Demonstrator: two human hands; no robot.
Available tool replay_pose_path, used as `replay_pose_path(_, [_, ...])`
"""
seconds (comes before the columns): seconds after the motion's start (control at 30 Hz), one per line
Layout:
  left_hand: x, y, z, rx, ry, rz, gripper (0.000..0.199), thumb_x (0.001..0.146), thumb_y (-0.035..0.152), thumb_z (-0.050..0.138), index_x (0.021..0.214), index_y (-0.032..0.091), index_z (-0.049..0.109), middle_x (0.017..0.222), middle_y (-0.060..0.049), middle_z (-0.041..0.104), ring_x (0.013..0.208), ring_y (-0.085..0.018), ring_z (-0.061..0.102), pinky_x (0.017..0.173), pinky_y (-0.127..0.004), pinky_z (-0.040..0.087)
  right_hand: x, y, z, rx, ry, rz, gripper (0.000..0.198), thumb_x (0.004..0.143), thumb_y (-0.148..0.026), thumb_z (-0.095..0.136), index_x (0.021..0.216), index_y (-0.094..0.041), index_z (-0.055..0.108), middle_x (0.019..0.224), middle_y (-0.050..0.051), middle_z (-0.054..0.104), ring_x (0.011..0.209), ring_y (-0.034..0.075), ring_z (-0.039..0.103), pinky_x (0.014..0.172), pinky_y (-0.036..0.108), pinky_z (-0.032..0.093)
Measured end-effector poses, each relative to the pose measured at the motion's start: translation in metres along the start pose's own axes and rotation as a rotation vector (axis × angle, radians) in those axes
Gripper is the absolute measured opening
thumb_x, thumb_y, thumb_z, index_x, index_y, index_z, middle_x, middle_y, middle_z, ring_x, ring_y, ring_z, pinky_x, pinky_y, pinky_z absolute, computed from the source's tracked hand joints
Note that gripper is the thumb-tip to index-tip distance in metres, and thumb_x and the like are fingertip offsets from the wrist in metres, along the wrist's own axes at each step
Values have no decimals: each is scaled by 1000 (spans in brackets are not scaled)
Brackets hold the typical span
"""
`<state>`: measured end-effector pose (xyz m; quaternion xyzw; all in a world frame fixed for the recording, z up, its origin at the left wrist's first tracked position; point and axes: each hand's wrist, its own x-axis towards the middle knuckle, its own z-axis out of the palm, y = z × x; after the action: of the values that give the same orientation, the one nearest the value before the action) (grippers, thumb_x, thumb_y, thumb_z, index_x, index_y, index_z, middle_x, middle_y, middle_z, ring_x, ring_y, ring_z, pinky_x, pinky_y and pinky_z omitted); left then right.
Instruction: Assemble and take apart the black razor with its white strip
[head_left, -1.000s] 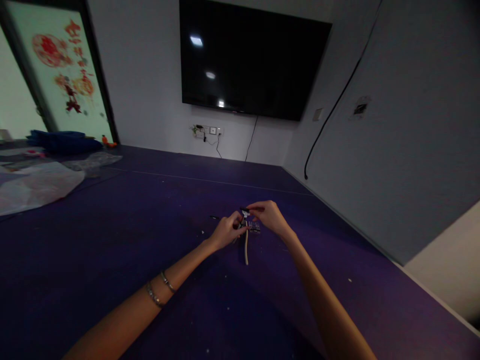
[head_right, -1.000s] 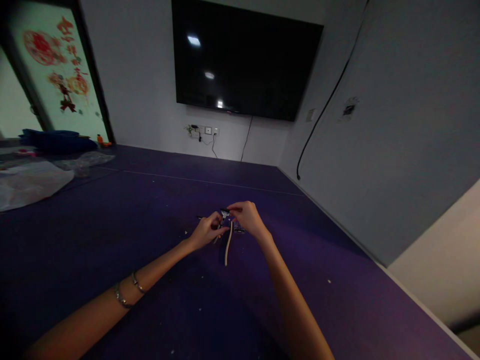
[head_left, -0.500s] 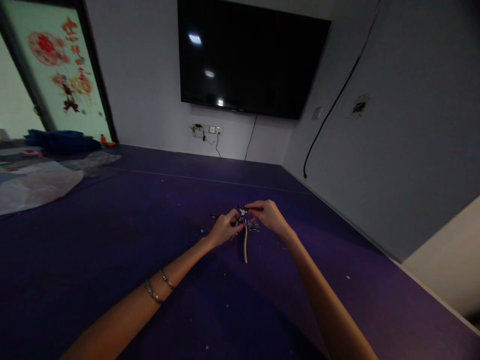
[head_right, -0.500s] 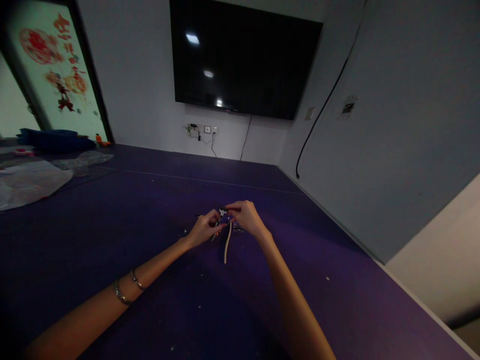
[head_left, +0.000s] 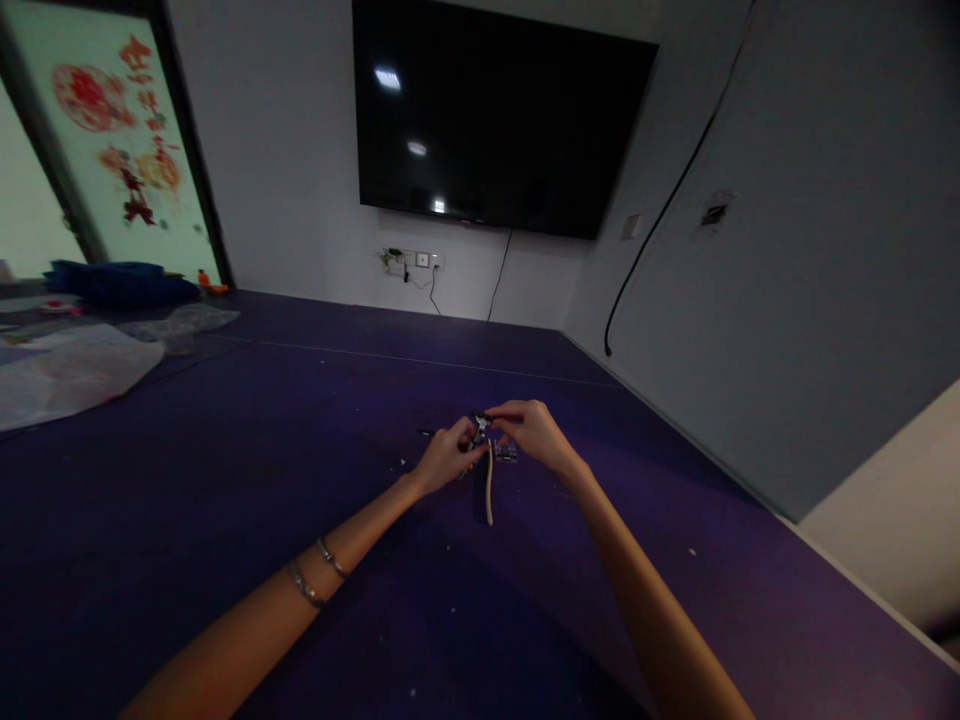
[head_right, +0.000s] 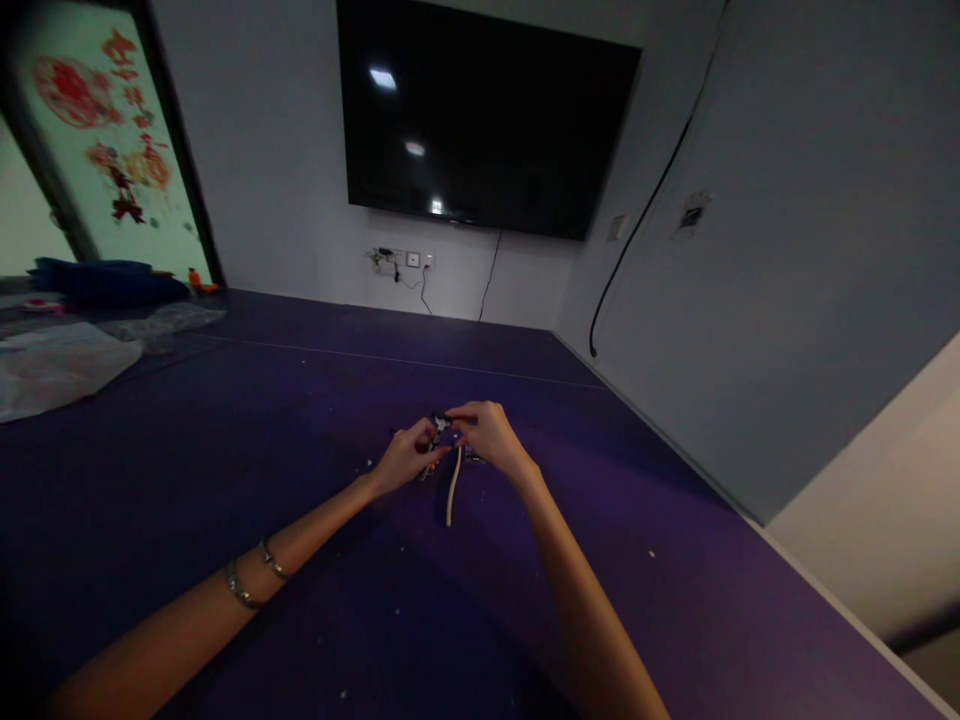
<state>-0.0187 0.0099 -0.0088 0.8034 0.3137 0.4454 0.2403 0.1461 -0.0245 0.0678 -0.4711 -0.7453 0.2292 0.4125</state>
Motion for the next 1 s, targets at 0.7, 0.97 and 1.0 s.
replay_pose_path(0.7, [1, 0, 1, -100, 14, -46, 23, 76, 36, 58, 78, 19, 42, 56, 7, 57, 50, -9, 57, 49, -18, 38, 0, 0, 4, 83, 11, 18, 20, 74, -18, 57, 90, -14, 69, 86, 7, 67, 50, 9, 61, 46, 18, 50])
replay_pose_path(0.97, [1, 2, 0, -124, 8, -84, 24, 74, 36, 60, 76, 19, 44, 55, 6, 57, 50, -10, 58, 48, -19, 39, -1, -1, 5, 119, 10, 29, 20, 73, -19, 56, 89, -13, 68, 83, 6, 67, 50, 10, 62, 46, 19, 51])
replay_pose_path(1.0, [0, 2, 0, -128, 9, -87, 24, 74, 36, 60, 75, 19, 44, 55, 6, 58, 50, -10, 58, 48, -19, 39, -1, -1, 6, 122, 7, 31, 21, 73, -19, 56, 89, -12, 68, 83, 7, 67, 50, 10, 62, 46, 20, 52])
